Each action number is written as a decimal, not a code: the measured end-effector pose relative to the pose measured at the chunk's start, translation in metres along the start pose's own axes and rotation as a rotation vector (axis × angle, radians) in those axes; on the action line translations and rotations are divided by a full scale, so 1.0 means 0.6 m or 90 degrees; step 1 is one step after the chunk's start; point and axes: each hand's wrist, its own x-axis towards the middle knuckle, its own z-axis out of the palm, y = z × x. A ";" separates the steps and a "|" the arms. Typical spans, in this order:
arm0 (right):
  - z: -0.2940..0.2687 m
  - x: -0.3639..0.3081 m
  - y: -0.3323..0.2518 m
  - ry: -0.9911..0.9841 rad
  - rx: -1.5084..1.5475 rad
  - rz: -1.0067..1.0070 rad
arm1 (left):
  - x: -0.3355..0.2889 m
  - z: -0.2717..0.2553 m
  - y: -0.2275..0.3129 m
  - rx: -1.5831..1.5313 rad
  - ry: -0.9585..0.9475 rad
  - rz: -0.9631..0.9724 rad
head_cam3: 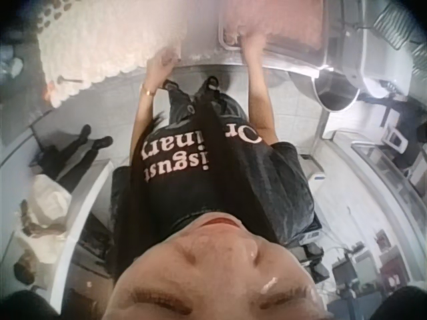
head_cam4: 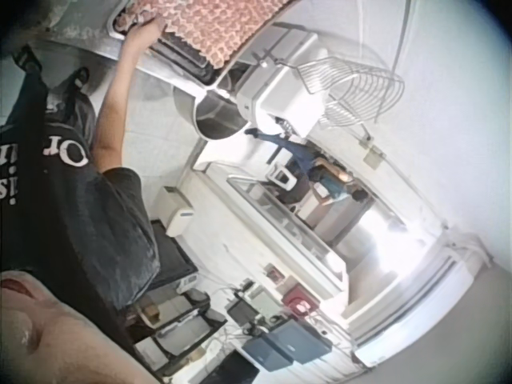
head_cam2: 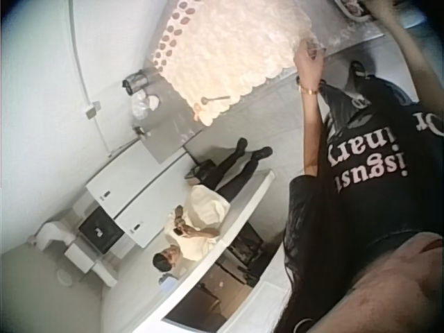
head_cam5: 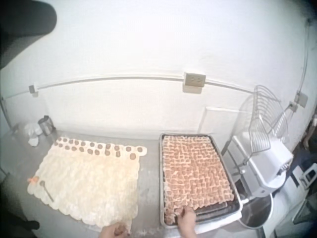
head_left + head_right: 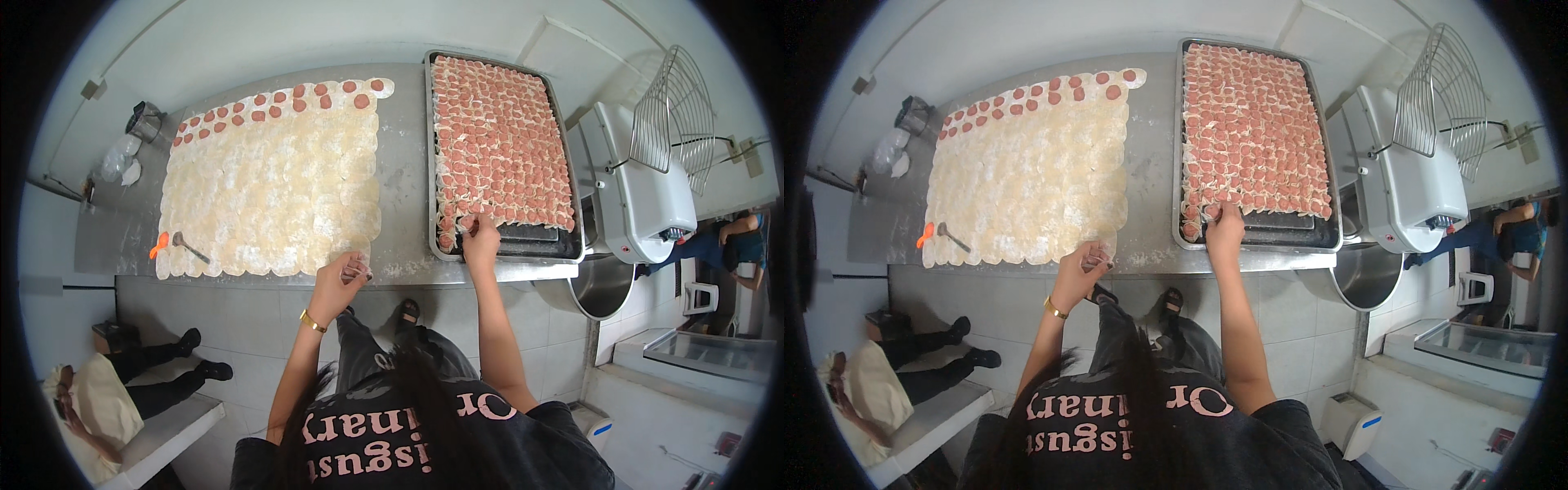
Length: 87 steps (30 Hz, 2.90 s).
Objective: The person places small round pieces of meat onto circular dough wrappers arranged on a metal table, then folds each wrapper to enclose the meat and places the finished dumpling onto a tray. The person repeats this process continuously.
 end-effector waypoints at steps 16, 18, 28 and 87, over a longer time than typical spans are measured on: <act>0.017 0.000 0.019 -0.066 -0.078 0.076 | -0.002 -0.104 -0.047 0.145 0.044 0.024; 0.005 -0.007 0.027 0.008 0.079 0.080 | 0.031 -0.178 -0.060 0.180 0.136 0.032; -0.067 -0.045 0.016 0.095 -0.013 0.102 | 0.361 -0.733 -0.211 0.319 0.586 0.004; -0.066 -0.157 -0.192 0.144 -0.308 0.385 | 0.713 -1.162 -0.468 -0.552 0.297 0.043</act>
